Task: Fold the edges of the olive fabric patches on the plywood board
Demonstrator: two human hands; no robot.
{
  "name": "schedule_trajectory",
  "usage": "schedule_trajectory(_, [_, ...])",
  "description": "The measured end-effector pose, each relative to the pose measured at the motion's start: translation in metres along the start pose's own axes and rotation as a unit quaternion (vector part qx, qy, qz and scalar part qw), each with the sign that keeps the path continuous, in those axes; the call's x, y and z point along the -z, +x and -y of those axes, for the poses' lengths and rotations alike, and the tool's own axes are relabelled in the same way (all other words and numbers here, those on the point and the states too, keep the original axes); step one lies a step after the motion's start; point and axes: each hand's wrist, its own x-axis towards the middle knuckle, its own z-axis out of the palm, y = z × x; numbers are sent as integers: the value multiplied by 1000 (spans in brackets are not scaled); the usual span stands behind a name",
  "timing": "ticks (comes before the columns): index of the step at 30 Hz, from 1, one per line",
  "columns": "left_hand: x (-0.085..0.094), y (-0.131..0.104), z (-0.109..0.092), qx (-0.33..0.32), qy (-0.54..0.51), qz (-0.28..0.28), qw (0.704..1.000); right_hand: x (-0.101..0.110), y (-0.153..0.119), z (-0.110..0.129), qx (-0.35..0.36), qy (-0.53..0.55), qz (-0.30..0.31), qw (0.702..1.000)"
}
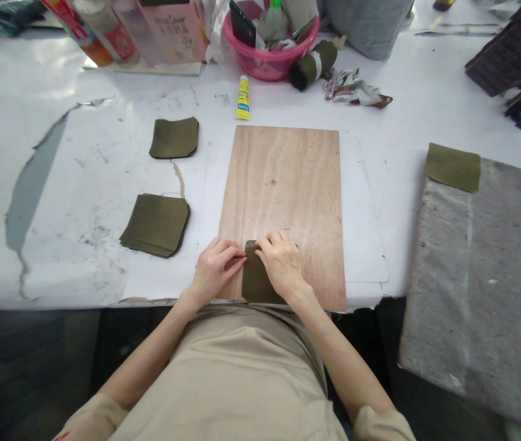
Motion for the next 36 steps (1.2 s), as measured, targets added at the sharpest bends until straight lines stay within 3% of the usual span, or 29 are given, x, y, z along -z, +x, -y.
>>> schedule_trajectory(10, [3,19,5,-16,42,49,998,-2,0,-1,-5,18,-3,1000])
schedule_trajectory(36, [4,23,4,-7,44,51,998,-5,2,-9,20,71,-11,997])
